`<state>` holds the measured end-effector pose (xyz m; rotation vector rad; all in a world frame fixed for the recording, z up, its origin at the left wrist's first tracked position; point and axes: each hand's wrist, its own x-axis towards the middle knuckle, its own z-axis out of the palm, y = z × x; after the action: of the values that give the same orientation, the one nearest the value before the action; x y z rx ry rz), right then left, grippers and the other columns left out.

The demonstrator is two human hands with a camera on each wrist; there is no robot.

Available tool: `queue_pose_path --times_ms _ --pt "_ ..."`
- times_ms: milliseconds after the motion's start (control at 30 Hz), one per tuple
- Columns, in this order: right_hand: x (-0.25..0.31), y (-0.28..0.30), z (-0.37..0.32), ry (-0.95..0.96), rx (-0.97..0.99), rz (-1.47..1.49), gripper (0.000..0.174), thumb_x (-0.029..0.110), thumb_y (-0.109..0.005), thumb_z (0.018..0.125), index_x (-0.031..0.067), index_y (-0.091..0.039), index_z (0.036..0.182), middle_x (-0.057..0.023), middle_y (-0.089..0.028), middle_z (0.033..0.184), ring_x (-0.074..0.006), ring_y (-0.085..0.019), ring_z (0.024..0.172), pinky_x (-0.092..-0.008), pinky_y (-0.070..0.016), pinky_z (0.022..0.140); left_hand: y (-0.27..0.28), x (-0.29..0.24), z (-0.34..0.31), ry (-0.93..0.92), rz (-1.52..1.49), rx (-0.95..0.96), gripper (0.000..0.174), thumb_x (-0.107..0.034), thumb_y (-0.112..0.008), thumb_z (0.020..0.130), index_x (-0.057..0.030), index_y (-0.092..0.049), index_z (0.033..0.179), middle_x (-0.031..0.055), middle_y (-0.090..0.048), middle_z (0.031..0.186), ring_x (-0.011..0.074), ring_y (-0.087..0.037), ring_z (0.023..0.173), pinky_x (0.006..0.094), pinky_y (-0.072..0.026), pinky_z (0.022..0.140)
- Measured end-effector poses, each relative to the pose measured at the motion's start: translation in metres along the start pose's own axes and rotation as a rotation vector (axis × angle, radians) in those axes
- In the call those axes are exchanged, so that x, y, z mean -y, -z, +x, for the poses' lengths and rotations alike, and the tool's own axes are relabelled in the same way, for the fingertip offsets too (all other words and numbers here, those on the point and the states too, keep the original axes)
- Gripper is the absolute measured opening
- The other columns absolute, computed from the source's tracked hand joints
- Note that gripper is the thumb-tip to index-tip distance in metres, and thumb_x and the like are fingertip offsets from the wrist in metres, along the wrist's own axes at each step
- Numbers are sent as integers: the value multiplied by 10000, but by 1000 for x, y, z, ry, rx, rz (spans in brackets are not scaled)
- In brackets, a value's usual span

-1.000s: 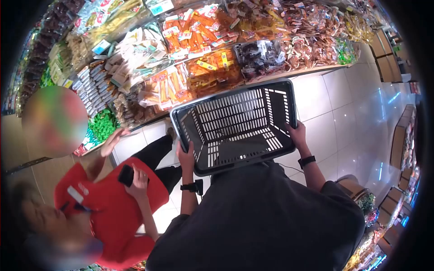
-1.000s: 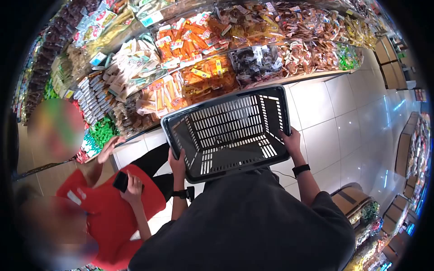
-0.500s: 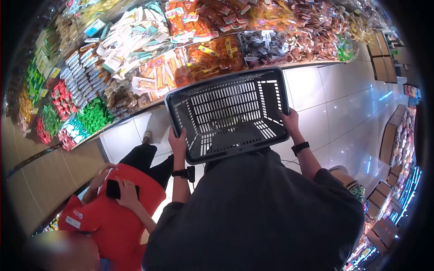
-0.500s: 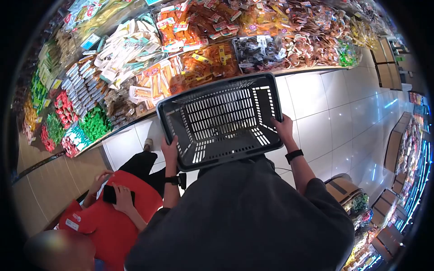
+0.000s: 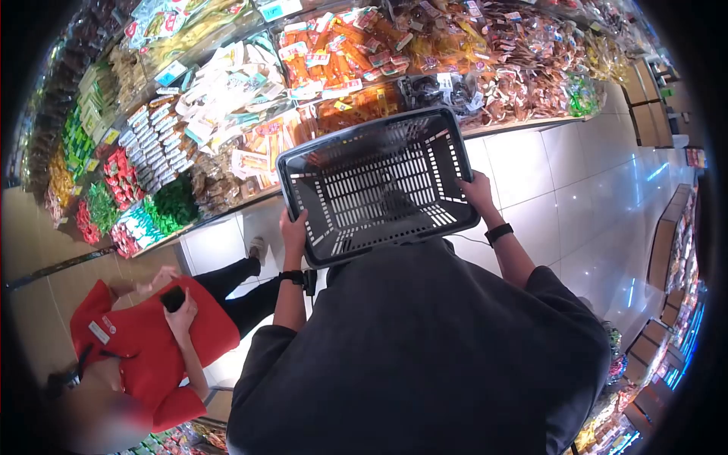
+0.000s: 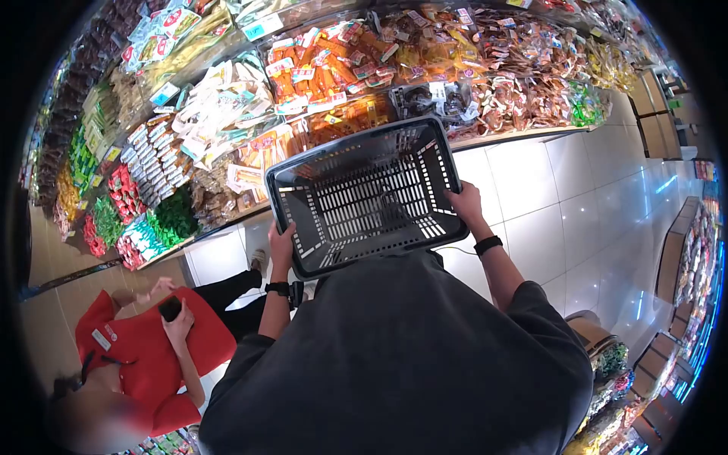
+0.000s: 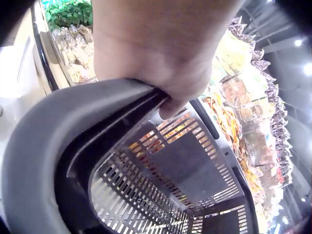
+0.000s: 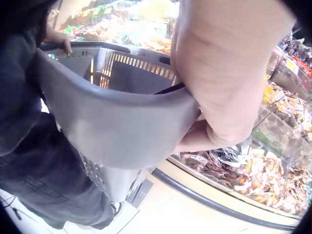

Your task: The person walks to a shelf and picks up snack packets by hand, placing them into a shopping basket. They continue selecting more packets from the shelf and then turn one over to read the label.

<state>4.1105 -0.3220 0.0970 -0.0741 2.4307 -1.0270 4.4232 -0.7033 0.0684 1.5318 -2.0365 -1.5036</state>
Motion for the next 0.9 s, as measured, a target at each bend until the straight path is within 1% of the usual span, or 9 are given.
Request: queue_pose_path --times_ms 167,233,300,367,500,600,700,733,900 --pt "14 9 2 48 70 -247 382 252 -766 792 -13 -670 1050 -170 -711 895 -320 -699 854 -446 -557 767 0 -21 -12 42 52 -6 550 -303 -719 886 -8 -551 1319 223 -584 1178 364 -573 1122 442 -433 994" --pt "75 18 -16 366 -293 -579 464 262 -748 849 -22 -588 1179 -208 -641 1109 -338 -643 1032 -451 -507 888 2 -21 -10 45 46 6 557 -299 -708 890 -10 -539 1335 235 -572 1202 366 -571 1131 446 -432 995" --pt "143 17 -11 691 -312 -373 584 298 -765 832 0 -508 1263 -209 -562 1233 -364 -562 1149 -458 -457 973 -3 -4 -4 73 64 6 547 -289 -700 895 -10 -536 1336 245 -561 1216 369 -565 1142 452 -428 999" --pt "200 -6 6 855 -247 -138 583 285 -778 813 7 -509 1249 -201 -575 1189 -394 -561 1109 -475 -461 961 -6 12 4 27 77 -24 478 -244 -688 896 -3 -564 1290 227 -610 1165 356 -598 1093 445 -448 967" --pt "287 -72 89 1034 -327 -268 671 284 -769 788 34 -476 1336 -206 -557 1239 -389 -531 1189 -484 -463 964 -10 7 7 -10 -147 39 336 -123 -673 872 5 -619 1178 142 -714 937 260 -672 842 393 -509 813" --pt "325 -105 119 839 -422 -596 798 312 -752 771 83 -399 1449 -246 -484 1347 -429 -498 1229 -518 -473 949 -9 -3 2 -28 -138 21 273 -107 -670 850 13 -640 1093 138 -723 897 250 -685 806 396 -520 775" --pt "325 -130 151 855 -370 -753 884 309 -729 767 141 -308 1527 -286 -382 1442 -477 -456 1260 -557 -476 931 -9 -1 3 -45 -48 -16 279 -121 -676 844 15 -635 1084 152 -725 893 272 -696 805 398 -522 764" --pt "326 -135 155 851 -376 -746 863 208 -681 796 155 -265 1551 -304 -350 1473 -494 -430 1284 -581 -489 920 -9 -2 1 -45 -84 -18 272 -128 -679 842 19 -629 1065 163 -725 883 299 -702 818 409 -522 766" --pt "329 -138 175 912 -355 -678 806 85 -624 824 102 -258 1542 -321 -432 1388 -520 -458 1248 -565 -539 895 -8 -11 -4 -67 -127 -32 256 -136 -680 852 11 -614 1051 128 -700 819 226 -665 704 384 -515 659"
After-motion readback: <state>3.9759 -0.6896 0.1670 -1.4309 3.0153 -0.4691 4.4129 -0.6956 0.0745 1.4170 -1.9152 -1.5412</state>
